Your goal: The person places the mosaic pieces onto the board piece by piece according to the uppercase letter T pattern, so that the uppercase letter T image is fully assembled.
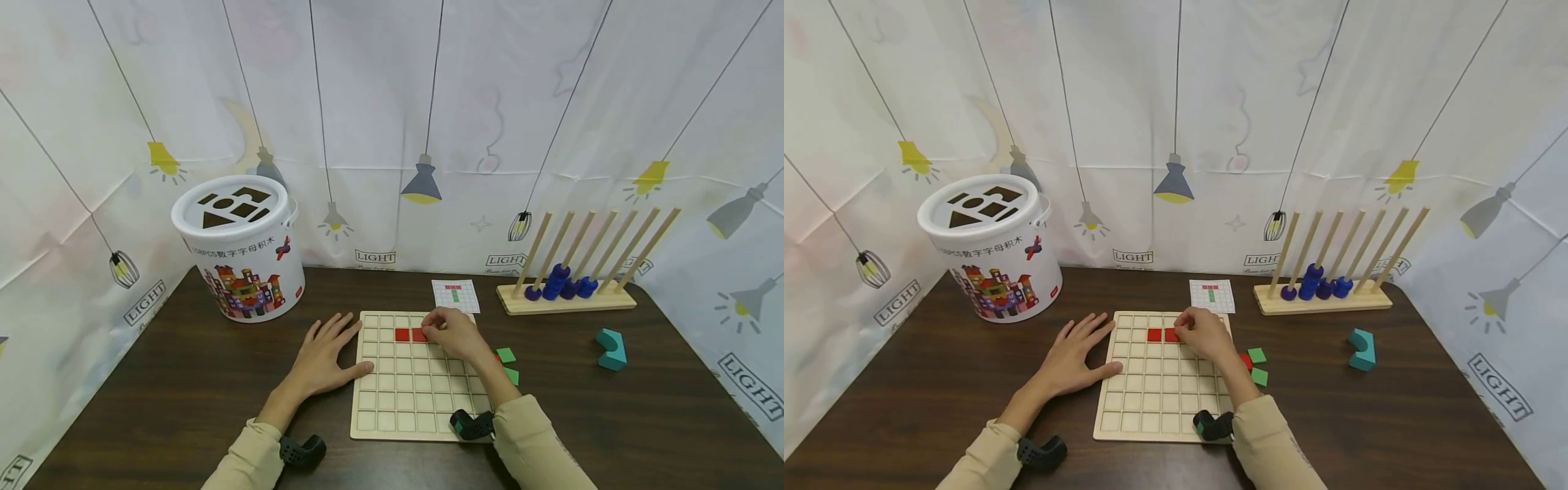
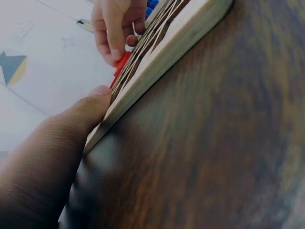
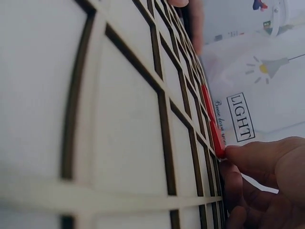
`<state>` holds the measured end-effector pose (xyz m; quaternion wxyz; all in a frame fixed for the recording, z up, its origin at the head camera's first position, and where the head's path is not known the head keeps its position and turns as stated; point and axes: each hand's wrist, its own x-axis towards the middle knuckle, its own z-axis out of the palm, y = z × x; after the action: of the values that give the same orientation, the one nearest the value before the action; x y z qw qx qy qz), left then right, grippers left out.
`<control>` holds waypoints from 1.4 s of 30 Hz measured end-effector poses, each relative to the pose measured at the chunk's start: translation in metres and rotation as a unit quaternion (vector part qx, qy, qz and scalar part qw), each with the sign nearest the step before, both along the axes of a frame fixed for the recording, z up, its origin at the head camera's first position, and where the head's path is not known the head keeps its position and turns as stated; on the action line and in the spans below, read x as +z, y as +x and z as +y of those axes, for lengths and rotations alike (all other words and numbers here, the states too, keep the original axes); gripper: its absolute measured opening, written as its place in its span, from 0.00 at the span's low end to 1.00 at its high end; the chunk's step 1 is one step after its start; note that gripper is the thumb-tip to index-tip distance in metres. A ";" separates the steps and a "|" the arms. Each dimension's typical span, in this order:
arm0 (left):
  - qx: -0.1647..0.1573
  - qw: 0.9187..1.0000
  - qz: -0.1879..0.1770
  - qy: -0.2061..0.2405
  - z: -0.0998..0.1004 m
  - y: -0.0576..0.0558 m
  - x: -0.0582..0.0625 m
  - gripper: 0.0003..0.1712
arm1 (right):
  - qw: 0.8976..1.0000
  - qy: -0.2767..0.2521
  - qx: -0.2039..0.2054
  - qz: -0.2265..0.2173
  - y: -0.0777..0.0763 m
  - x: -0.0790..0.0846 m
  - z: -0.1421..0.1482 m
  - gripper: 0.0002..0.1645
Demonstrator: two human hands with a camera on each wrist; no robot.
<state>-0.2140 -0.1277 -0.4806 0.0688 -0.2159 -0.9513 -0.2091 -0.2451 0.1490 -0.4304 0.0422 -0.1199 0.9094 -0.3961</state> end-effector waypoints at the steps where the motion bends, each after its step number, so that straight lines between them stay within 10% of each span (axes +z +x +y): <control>1: 0.001 1.000 0.000 0.000 0.000 0.000 0.000 0.50 | 1.000 0.004 0.003 0.002 0.000 0.001 -0.001 0.05; 42: 0.008 1.000 -0.012 -0.016 0.001 0.000 0.001 0.50 | 0.999 0.025 0.024 -0.006 0.004 0.000 -0.006 0.10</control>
<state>-0.2136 -0.1264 -0.4799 0.0556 -0.2070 -0.9569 -0.1958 -0.2406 0.1428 -0.4302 0.0599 -0.1384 0.9156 -0.3728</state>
